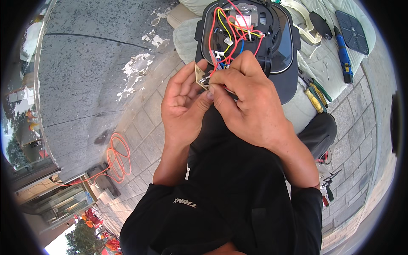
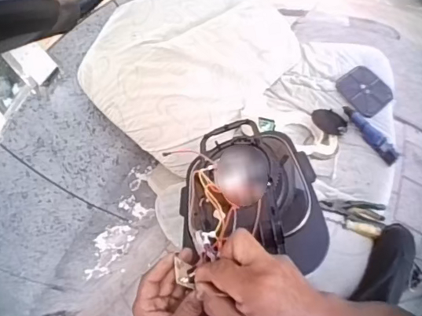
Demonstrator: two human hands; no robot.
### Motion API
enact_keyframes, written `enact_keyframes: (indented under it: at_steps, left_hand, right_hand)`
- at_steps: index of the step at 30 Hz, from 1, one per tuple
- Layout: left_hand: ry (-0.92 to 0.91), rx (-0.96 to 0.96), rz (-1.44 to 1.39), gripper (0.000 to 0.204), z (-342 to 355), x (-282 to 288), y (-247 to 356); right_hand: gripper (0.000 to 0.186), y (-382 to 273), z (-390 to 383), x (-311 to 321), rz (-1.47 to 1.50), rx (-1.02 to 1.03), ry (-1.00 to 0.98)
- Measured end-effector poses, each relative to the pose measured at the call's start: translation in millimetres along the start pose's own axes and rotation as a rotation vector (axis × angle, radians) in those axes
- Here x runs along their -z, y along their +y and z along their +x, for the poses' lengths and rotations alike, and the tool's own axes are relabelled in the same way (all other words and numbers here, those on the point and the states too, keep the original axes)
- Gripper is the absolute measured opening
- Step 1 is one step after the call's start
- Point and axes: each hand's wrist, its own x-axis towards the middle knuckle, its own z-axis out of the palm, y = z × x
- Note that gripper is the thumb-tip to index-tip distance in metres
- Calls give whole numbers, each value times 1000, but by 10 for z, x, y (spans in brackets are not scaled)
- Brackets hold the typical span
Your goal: The person sits on the ground and works on a small green circuit board connected to a black device. They use a screwdriver to adjust components on the board and handle various colored wires attached to the device.
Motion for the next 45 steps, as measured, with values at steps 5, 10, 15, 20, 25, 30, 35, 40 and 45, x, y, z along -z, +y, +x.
enact_keyframes:
  at_steps: [5,10,15,20,25,30,35,40,45]
  left_hand:
    - [20,2,11,63,-4,-1,-11]
    - [16,12,14,64,-9,0,-1]
    - [15,5,18,64,-20,7,-14]
    - [15,6,18,64,-13,9,-21]
    - [5,2,37,64,-17,18,-14]
    - [-4,-9,21,64,-11,30,-46]
    - [5,1,8,64,-17,10,-30]
    - [3,-2,11,64,-14,19,-37]
    - [6,3,7,65,-15,26,-39]
  right_hand:
    - [14,24,-28,-48,10,7,23]
    - [14,33,-73,-68,11,11,47]
    - [14,24,-57,-33,-9,11,19]
    - [14,27,-69,-50,-5,7,30]
    - [14,36,-84,-59,6,9,37]
    - [13,38,-80,-40,21,-8,18]
    - [13,38,-83,-49,31,-15,23]
    - [12,34,-92,-78,38,-24,38]
    - [12,44,-97,-77,62,-32,34]
